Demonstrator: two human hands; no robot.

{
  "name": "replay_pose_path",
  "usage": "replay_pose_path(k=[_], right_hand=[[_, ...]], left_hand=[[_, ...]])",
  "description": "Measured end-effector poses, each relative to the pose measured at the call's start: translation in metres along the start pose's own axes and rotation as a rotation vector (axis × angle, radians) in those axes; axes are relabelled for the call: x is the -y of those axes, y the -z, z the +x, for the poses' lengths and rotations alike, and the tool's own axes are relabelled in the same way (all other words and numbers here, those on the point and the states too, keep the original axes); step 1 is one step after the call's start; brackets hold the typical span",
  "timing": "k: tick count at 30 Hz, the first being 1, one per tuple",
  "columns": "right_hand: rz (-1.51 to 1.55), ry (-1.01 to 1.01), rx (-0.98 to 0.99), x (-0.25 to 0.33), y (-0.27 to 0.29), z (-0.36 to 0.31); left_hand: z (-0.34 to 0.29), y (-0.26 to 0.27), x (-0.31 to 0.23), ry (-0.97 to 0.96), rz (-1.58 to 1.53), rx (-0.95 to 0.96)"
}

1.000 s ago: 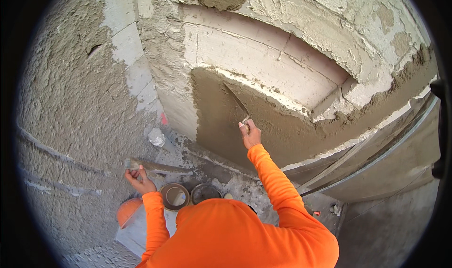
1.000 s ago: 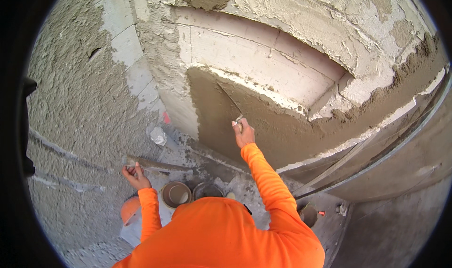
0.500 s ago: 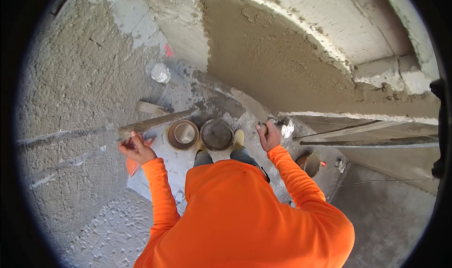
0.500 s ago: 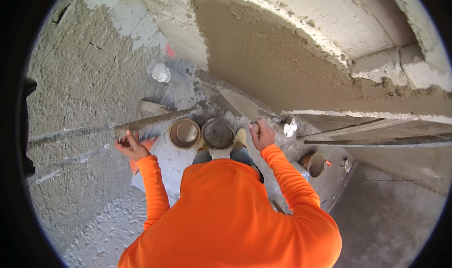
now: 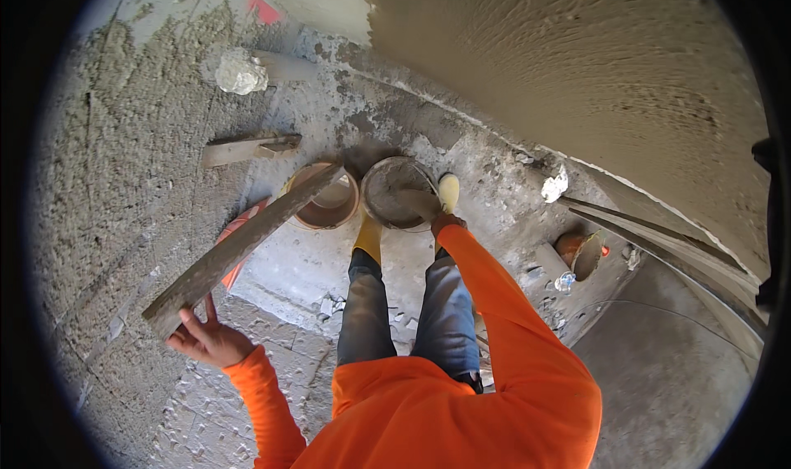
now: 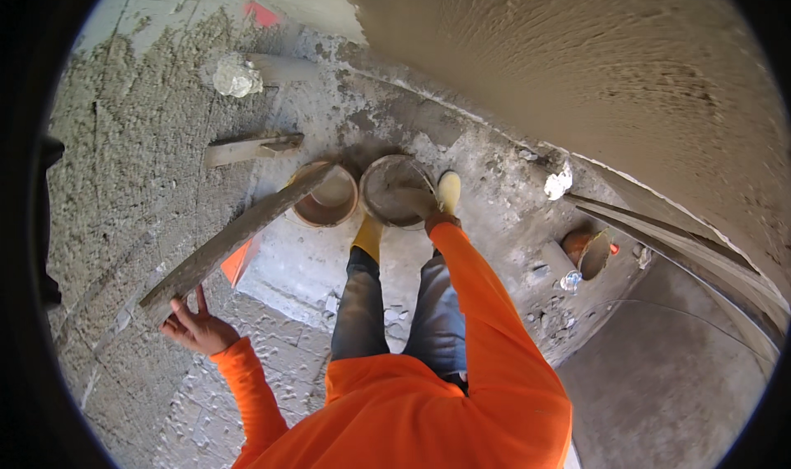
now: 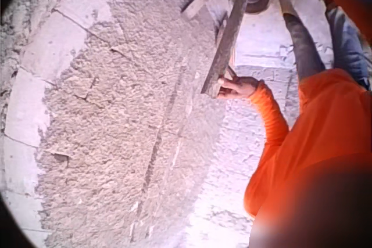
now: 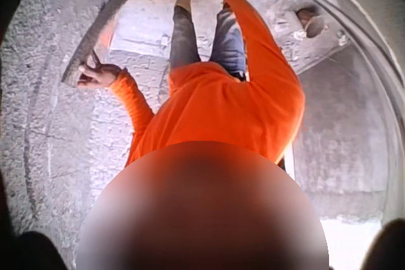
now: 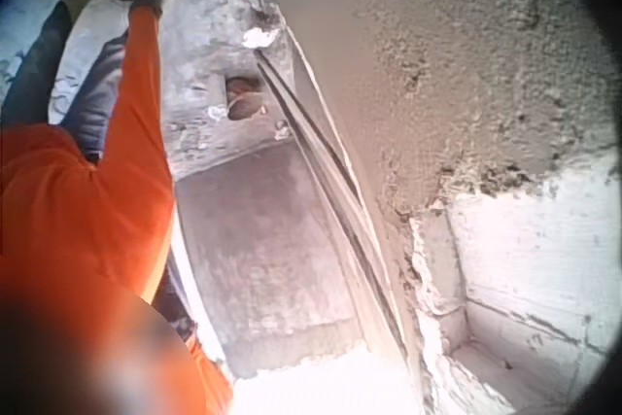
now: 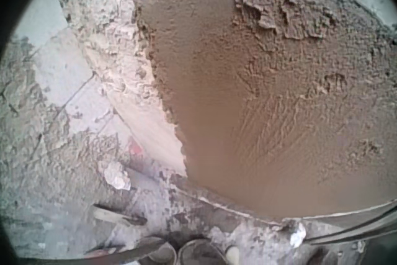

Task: The person applies wet cement to a wall using a trowel and smooths it with a straightedge. They repeatedly scoop cement from a bucket, spread it on the wall, and level the surface to create a uniform finish.

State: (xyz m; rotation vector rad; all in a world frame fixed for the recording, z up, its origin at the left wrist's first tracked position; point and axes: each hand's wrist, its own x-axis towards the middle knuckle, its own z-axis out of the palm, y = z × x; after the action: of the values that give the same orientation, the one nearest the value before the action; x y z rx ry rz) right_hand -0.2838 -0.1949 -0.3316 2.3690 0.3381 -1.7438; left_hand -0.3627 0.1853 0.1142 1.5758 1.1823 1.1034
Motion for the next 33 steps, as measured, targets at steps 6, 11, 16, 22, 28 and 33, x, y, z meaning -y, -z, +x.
replay_pose_path(k=[6,11,16,22,28,33], right_hand=[[-0.305,0.146,0.125,0.009,-0.004,0.070],[-0.234,0.181,0.082,0.007,-0.004,0.087],[-0.015,0.315,-0.112,-0.032,0.002,0.056],[0.085,0.415,-0.119,-0.034,0.082,-0.083],[0.229,0.609,-0.520,-0.037,0.233,-0.360],[0.675,0.686,-0.230,-0.069,0.315,-0.515]], left_hand=[[0.015,0.031,0.044,0.015,0.028,0.039],[0.019,0.031,0.062,0.038,0.102,0.021],[0.024,0.030,0.055,0.039,0.095,0.019],[0.025,0.036,0.006,0.049,-0.013,-0.027],[0.020,0.042,-0.060,0.062,-0.224,-0.082],[0.019,0.037,-0.092,0.033,-0.310,-0.114]])
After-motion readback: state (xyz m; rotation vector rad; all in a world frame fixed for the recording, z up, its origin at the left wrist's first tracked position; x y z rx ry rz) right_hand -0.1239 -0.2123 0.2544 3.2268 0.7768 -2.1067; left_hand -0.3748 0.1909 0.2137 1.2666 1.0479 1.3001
